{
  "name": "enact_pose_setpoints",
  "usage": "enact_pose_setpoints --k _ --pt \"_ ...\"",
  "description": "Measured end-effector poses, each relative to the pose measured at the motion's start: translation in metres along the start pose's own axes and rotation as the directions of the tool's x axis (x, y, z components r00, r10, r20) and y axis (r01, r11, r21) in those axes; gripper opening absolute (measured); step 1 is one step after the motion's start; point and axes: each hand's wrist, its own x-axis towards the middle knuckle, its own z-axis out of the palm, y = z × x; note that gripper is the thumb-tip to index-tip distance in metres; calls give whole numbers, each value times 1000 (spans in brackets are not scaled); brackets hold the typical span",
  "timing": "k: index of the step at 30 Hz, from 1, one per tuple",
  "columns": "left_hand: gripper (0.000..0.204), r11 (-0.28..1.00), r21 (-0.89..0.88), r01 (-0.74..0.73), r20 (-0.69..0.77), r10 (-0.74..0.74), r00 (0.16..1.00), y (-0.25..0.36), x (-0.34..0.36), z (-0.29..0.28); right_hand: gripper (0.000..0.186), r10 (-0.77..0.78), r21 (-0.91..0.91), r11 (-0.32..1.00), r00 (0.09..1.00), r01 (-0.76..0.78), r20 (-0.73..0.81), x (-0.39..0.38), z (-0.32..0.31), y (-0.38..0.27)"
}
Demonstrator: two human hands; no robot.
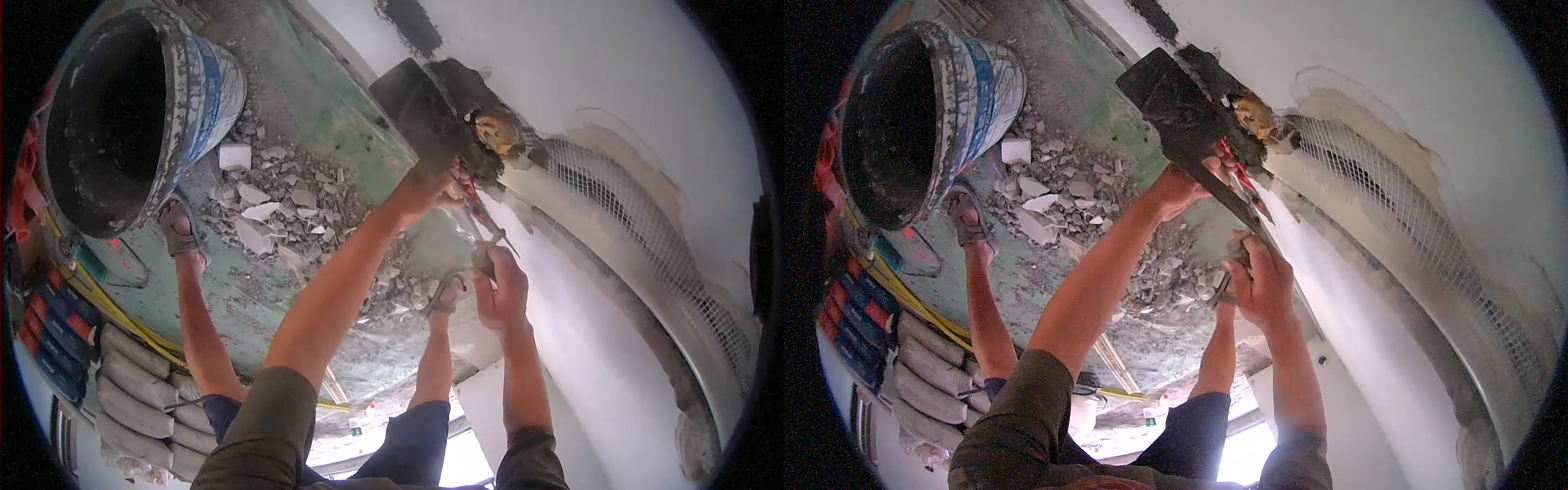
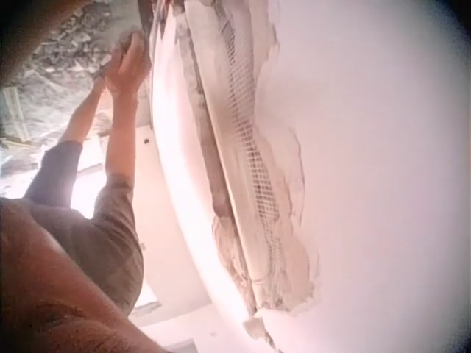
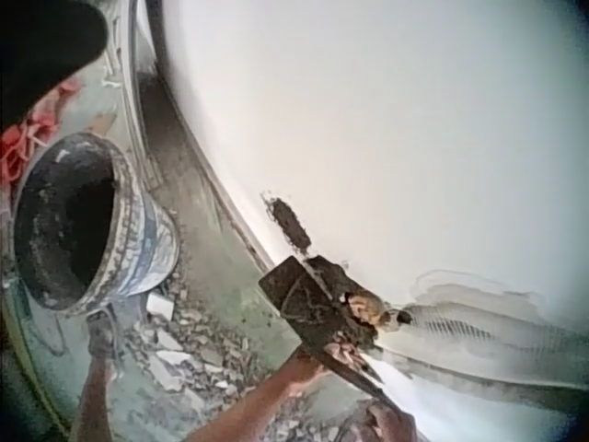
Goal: Applying and smoothing mortar to a damaged section of a wall using trowels.
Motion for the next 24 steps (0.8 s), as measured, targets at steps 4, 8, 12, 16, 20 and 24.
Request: enact_pose_setpoints --k 4,8,12,16,20,24 --pt "32 998 -19 64 24 -64 998 18 -9 5 30 -100 -141 985 995 101 13 15 -1 -1" --pt "27 997 -27 75 34 -74 997 20 -12 -2 32 -95 -197 976 995 96 18 24 6 -9" --pt "25 997 -44 58 64 -55 996 18 -11 -5 34 -51 -231 971 998 55 25 36 16 -3" --pt "27 997 -10 81 -16 -82 997 30 -12 7 34 -53 -186 982 994 36 -91 52 23 15" --pt "28 992 24 127 -18 -126 992 30 -10 2 34 -101 -212 974 988 74 -120 62 25 24" --pt "27 994 8 105 -14 -105 994 26 -9 1 32 -44 -167 986 981 12 -188 63 27 21"
